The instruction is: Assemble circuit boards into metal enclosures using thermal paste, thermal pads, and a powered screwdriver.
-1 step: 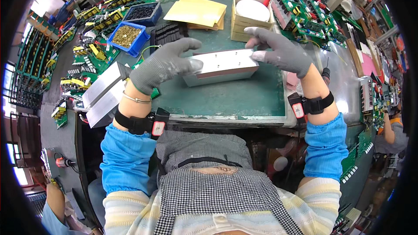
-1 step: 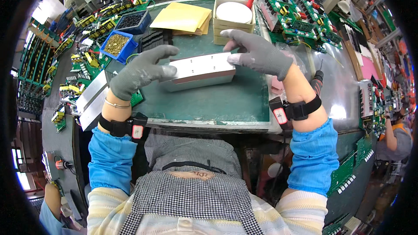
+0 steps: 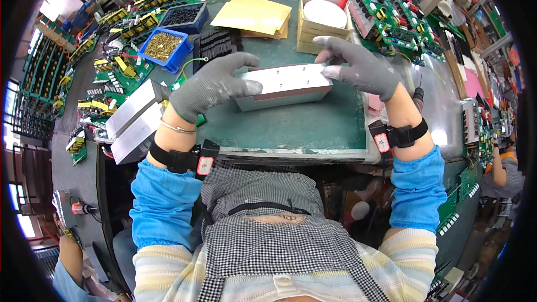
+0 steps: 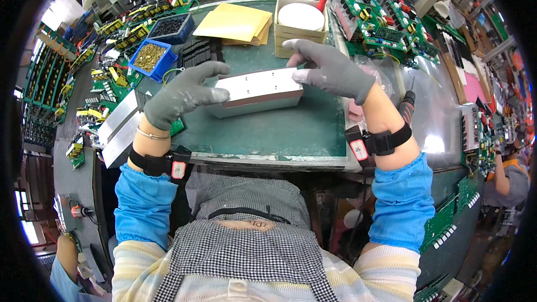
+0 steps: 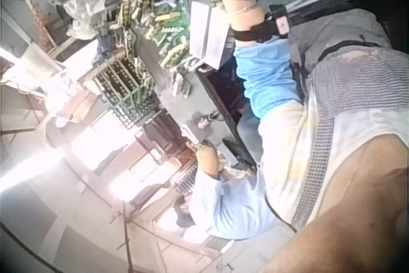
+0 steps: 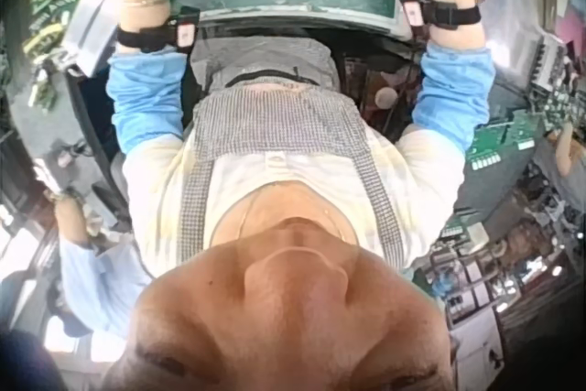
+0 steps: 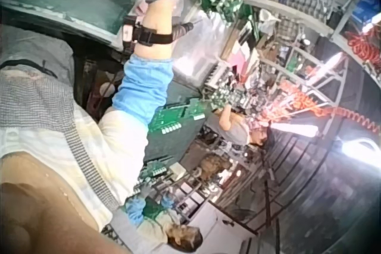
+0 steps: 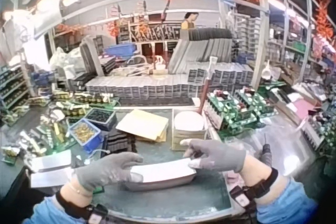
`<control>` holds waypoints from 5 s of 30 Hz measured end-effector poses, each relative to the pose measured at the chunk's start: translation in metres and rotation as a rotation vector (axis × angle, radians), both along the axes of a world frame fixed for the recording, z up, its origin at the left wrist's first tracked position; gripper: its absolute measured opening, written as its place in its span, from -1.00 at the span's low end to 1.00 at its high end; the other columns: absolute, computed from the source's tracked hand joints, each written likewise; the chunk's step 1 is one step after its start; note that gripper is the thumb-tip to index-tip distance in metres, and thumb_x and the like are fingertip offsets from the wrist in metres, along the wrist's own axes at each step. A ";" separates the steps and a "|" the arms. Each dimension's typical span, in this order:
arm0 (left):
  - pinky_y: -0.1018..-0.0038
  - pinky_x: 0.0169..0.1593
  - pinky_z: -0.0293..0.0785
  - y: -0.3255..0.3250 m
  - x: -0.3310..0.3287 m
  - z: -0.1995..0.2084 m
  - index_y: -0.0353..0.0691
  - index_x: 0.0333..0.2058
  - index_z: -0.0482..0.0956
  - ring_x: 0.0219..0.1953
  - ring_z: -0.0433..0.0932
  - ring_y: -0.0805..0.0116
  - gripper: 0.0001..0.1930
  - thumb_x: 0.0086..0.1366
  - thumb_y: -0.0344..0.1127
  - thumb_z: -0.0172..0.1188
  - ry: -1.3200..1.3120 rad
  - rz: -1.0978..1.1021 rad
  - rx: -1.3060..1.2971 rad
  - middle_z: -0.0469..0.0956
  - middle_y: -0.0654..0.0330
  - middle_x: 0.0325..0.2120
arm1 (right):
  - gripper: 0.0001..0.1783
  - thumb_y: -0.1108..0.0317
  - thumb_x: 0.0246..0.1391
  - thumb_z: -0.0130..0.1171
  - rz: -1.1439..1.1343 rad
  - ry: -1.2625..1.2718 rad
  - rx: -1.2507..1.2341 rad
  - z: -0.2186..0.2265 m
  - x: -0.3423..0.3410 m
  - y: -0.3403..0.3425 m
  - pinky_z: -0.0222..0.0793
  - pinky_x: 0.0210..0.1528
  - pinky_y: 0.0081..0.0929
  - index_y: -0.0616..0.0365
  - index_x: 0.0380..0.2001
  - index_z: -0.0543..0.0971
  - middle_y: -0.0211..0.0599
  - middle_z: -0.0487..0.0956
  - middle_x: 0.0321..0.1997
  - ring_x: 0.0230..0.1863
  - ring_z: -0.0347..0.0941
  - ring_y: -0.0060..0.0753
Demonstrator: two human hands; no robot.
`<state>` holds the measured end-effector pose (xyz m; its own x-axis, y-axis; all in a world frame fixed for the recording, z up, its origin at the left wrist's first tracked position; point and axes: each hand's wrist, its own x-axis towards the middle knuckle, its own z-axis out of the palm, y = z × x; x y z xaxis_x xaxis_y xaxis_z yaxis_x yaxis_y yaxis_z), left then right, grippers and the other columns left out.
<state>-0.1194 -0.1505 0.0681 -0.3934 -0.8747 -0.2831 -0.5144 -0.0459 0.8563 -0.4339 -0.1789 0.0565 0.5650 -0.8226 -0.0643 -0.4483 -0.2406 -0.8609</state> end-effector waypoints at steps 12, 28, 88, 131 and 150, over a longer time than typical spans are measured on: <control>0.39 0.05 0.41 0.001 0.006 -0.030 -0.39 -0.03 0.57 -0.10 0.53 0.29 -0.39 0.11 0.01 0.39 0.073 0.003 -0.124 0.59 0.05 -0.18 | -0.41 0.44 0.15 0.17 -0.027 -0.032 0.007 -0.002 0.003 0.006 0.39 0.08 -0.50 0.27 0.25 0.32 -0.31 0.57 -0.09 -0.05 0.48 -0.50; 0.42 0.12 0.37 0.004 0.006 -0.029 -0.33 0.03 0.56 -0.05 0.52 0.35 -0.42 0.12 -0.05 0.36 0.011 0.006 -0.137 0.61 0.09 -0.13 | -0.44 0.48 0.13 0.22 -0.087 -0.088 0.039 -0.004 0.005 0.011 0.41 0.06 -0.52 0.25 0.20 0.35 -0.31 0.56 -0.13 -0.06 0.47 -0.52; 0.28 0.37 0.17 0.160 0.200 -0.007 -0.46 0.29 0.21 0.29 0.34 0.16 -0.26 0.19 -0.38 0.32 0.319 0.743 -0.819 0.34 -0.04 0.26 | -0.46 0.24 -0.11 0.32 0.290 0.835 -0.500 0.024 0.148 0.020 0.47 -0.10 -0.17 0.06 -0.02 0.42 -0.16 0.58 -0.19 -0.10 0.55 0.00; 0.48 0.03 0.49 0.156 0.175 -0.049 -0.37 0.13 0.35 -0.07 0.50 0.46 -0.26 -0.11 -0.62 0.38 0.275 0.477 -0.033 0.53 0.25 -0.09 | -0.06 0.09 -0.09 0.38 -0.746 1.121 -0.313 0.053 -0.173 0.056 0.34 0.22 -0.21 0.20 0.33 0.25 0.03 0.45 0.25 0.24 0.40 0.04; 0.40 0.19 0.39 0.106 0.065 -0.036 -0.28 0.33 0.14 0.11 0.53 0.20 0.04 -0.16 -0.39 0.51 0.046 0.176 -0.229 0.56 0.00 0.02 | -0.22 -0.01 0.03 0.32 -0.414 0.279 -0.687 0.050 -0.007 0.010 0.20 0.33 -0.27 0.14 0.24 0.38 0.05 0.31 0.34 0.39 0.22 0.00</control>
